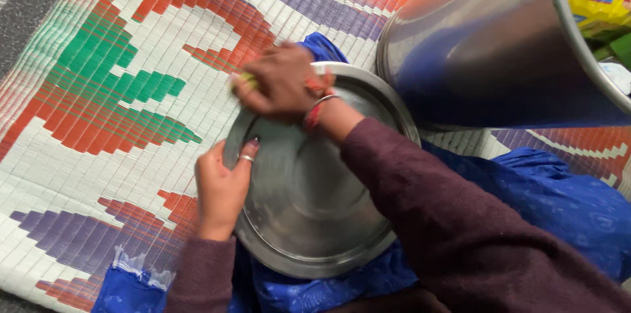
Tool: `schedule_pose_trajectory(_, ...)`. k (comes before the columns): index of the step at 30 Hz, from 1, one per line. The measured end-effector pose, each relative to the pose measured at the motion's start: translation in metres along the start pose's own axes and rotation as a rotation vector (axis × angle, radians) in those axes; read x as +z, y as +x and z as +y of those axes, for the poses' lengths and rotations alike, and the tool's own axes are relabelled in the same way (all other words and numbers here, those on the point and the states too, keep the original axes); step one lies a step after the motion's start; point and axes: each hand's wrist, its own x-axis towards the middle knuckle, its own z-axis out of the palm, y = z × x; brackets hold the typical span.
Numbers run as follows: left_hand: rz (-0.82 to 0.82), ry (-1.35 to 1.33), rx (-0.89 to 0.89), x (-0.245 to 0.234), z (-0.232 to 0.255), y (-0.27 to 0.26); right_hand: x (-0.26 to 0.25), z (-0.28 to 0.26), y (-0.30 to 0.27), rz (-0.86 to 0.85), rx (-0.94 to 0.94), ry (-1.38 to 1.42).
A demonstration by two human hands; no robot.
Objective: The person sits on a mat and wipes a round metal plate with a yellow cloth, cleaning both the inner surface and the rim. After cleaning, the person reaches into a nearby metal container and picks up a yellow packet of instant noodles.
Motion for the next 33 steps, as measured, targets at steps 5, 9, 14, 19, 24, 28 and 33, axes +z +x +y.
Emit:
schedule_pose_trajectory(5,0.035,-0.168,0.08,0.008,-0.016,-0.017,-0.007,0.041,-0.035,0.076,0.311,-0.234)
schedule_pose_trajectory(9,0.051,-0.205,-0.005,0.013,-0.028,-0.026,-0.029,0.05,-0.073,0.207,0.569,-0.31)
schedule_pose_trajectory(14,0.102,-0.231,-0.002,0.018,-0.031,-0.036,-0.06,0.039,-0.124,0.221,0.911,-0.258)
schedule_pose_trajectory(19,0.082,-0.17,0.023,0.012,-0.018,-0.031,-0.058,0.044,-0.129,0.29,0.933,-0.182)
schedule_pose_trajectory(24,-0.089,0.136,0.037,-0.009,0.017,0.01,-0.057,0.049,-0.081,0.303,0.495,-0.219)
schedule_pose_trajectory(28,-0.331,0.249,0.125,-0.019,0.04,0.056,-0.037,0.024,-0.022,0.189,-0.009,-0.08)
schedule_pose_trajectory(33,-0.306,0.121,0.409,-0.02,0.028,0.06,-0.019,-0.006,0.015,0.032,-0.295,-0.162)
